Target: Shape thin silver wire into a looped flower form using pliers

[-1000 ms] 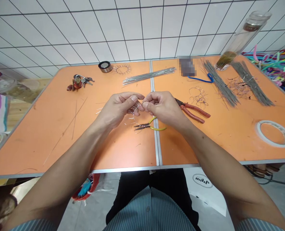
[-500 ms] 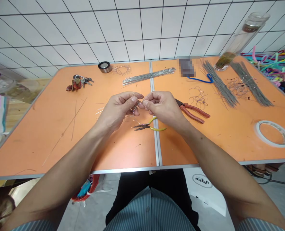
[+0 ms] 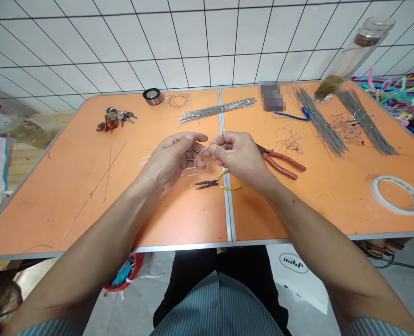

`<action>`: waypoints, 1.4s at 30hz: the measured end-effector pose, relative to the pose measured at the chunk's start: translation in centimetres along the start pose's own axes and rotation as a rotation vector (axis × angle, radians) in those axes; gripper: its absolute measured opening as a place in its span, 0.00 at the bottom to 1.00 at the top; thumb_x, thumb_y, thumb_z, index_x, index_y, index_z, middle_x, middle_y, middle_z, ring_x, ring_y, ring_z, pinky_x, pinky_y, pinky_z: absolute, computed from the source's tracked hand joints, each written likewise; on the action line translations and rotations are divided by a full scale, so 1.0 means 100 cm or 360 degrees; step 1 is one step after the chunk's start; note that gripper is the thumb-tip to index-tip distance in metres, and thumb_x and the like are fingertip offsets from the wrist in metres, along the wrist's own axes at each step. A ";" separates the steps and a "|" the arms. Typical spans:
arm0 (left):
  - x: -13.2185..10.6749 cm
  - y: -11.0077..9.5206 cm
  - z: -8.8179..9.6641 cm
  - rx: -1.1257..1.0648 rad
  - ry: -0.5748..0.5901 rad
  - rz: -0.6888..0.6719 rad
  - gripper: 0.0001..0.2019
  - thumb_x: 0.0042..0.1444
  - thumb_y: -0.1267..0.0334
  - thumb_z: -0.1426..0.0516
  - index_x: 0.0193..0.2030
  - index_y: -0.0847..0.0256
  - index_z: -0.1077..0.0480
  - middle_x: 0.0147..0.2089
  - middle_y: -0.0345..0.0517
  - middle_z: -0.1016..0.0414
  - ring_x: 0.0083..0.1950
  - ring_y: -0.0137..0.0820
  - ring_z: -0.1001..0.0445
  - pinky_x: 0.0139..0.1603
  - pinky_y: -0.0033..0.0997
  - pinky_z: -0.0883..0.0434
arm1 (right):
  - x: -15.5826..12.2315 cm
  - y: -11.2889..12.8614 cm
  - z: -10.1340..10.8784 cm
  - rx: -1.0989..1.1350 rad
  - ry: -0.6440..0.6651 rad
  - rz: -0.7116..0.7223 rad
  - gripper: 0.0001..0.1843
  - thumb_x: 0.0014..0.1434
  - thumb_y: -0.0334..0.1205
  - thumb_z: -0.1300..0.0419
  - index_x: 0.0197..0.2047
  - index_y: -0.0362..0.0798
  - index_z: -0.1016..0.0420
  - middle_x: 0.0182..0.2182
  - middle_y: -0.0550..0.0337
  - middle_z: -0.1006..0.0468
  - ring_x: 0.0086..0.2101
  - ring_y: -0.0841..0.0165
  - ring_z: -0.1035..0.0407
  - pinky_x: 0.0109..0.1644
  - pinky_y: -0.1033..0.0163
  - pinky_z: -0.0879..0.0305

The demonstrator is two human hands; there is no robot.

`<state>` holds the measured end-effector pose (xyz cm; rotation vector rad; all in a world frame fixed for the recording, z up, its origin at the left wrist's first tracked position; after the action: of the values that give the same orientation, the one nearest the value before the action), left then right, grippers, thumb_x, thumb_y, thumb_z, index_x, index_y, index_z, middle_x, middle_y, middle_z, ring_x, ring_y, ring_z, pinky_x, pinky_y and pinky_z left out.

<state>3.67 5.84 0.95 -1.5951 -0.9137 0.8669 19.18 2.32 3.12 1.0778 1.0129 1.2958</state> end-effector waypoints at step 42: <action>-0.002 -0.007 0.009 0.0336 -0.0161 -0.0142 0.10 0.55 0.55 0.28 0.35 0.60 0.16 0.28 0.43 0.20 0.22 0.25 0.31 0.23 0.27 0.34 | 0.002 -0.005 0.001 -0.0188 0.0181 -0.0040 0.09 0.68 0.42 0.32 0.36 0.48 0.19 0.32 0.58 0.17 0.31 0.68 0.25 0.37 0.61 0.28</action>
<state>2.73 6.13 1.45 -1.3299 -0.9249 0.9547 19.39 2.55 2.68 0.9078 1.0176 1.3911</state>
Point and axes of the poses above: each hand's wrist, its own x-axis towards the middle knuckle, its own z-axis out of the back of the hand, y = z × x, the point moved 8 cm from there along x, towards the middle knuckle
